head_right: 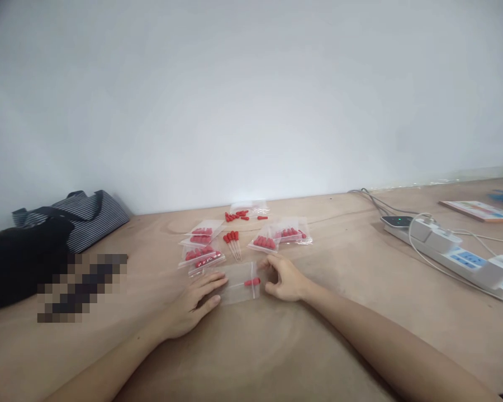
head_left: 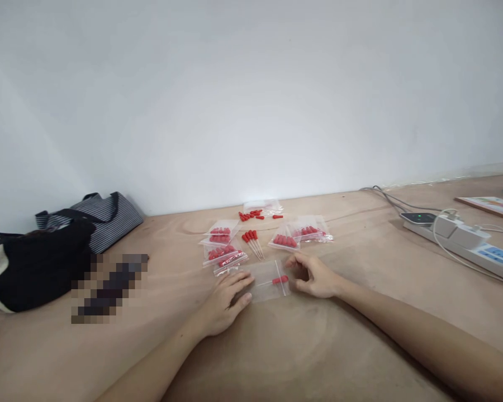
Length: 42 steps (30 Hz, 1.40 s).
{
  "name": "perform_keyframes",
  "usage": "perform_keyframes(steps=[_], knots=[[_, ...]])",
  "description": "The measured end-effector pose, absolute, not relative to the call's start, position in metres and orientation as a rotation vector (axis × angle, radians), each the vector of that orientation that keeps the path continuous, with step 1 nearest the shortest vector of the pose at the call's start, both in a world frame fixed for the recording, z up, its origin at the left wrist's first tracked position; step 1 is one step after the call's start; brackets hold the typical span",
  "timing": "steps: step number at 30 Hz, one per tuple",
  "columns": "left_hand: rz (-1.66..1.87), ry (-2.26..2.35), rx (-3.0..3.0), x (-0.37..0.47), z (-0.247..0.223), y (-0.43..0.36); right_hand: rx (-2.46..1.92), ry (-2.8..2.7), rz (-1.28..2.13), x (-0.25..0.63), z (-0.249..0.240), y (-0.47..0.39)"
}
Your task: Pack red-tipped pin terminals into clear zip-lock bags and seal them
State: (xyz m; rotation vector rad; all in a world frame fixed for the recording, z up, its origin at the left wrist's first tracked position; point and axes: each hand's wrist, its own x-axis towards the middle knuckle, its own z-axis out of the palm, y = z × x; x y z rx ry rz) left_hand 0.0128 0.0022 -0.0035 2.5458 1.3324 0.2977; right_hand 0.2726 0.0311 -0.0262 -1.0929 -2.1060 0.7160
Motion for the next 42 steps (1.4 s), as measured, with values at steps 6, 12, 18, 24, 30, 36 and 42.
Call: perform_keyframes(steps=[6,12,18,24,30,36,42], knots=[[0.368,1.348,2.535,0.014,-0.005,0.006,-1.089,-2.116,0.703,0.267,-0.030,0.034],[0.412,1.350,2.522,0.015,-0.010,0.008,-1.044,-2.034,0.832,0.258,-0.033,0.040],[0.396,1.352,2.523,0.013,-0.011,0.008,-1.002,-1.908,1.096,0.259,-0.037,0.049],[0.397,1.344,2.533,0.015,-0.010,0.009,-0.942,-1.901,1.158,0.253,-0.037,0.053],[0.397,1.325,2.534,0.015,-0.012,0.008,-1.094,-2.051,1.021,0.246,-0.043,0.053],[0.341,1.266,2.524,0.010,-0.003,0.007,-1.150,-2.042,0.800,0.252,-0.047,0.057],[0.329,1.240,2.578,0.008,-0.006,0.008,-1.309,-2.230,-0.145,0.261,-0.019,0.072]])
